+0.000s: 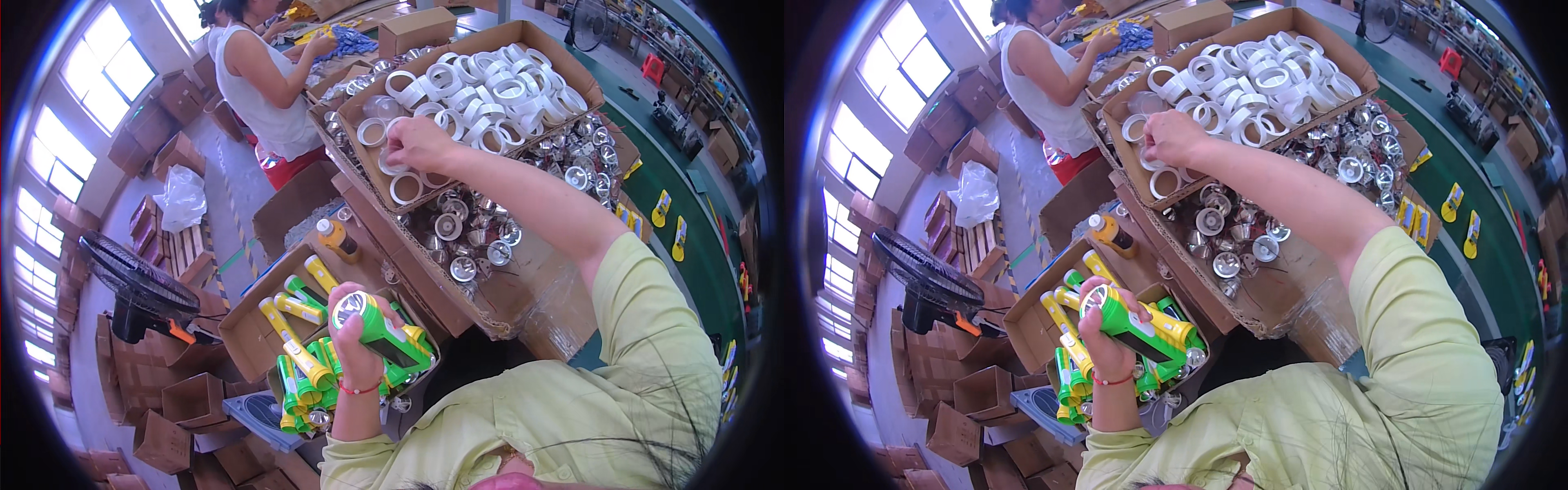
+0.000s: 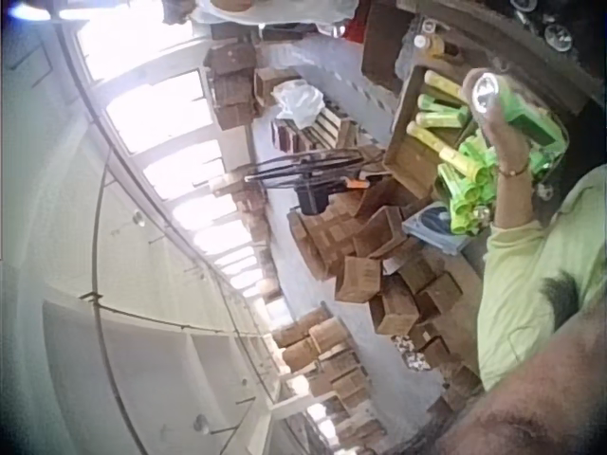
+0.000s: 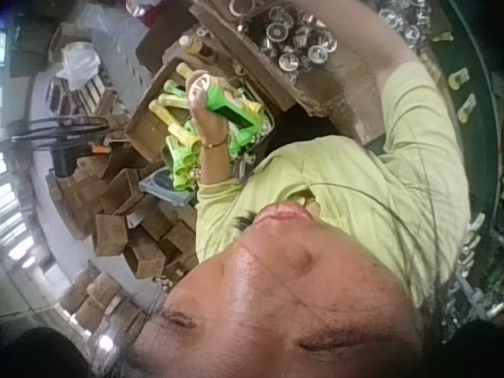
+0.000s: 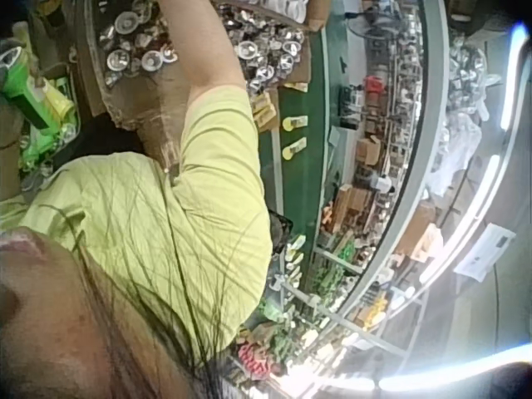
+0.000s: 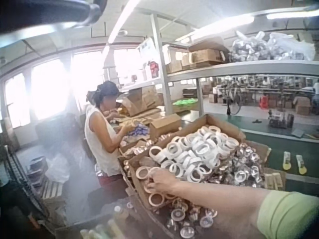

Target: The person solders circuit components and wires into flashlight bodies using a soldering iron. Afterwards, the person assembles the flashlights by fitting reflectors and caps onto the flashlight bodies by hand.

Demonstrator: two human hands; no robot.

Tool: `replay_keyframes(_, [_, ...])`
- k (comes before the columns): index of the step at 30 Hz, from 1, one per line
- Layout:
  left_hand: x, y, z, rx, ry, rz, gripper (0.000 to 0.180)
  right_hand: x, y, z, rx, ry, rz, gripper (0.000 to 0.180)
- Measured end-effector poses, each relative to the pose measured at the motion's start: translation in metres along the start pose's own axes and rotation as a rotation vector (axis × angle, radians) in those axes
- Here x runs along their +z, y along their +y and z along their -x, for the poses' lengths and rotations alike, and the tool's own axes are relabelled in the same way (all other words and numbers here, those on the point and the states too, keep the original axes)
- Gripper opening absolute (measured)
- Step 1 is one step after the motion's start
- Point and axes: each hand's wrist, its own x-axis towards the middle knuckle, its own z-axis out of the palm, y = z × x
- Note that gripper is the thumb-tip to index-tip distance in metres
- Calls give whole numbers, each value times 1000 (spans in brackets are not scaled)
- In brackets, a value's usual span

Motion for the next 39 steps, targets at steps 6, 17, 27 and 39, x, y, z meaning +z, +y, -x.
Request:
replay_keyframes(6, [21, -2, -15, 159, -95, -392, 49, -22, 11, 36, -39, 142, 45, 25])
replay_keyframes(17, [33, 0, -13, 306, -254, -640, 64, -43, -101, 149, 145, -316, -941, 37])
replay_keyframes(27, [26, -8, -10, 102, -264, -344, 50, -47, 3, 53, -58, 38, 387, 19])
replay_keyframes(39, [32, -11, -9, 55, -264, -289, 51, -33, -106, 181, -411, 267, -287, 26])
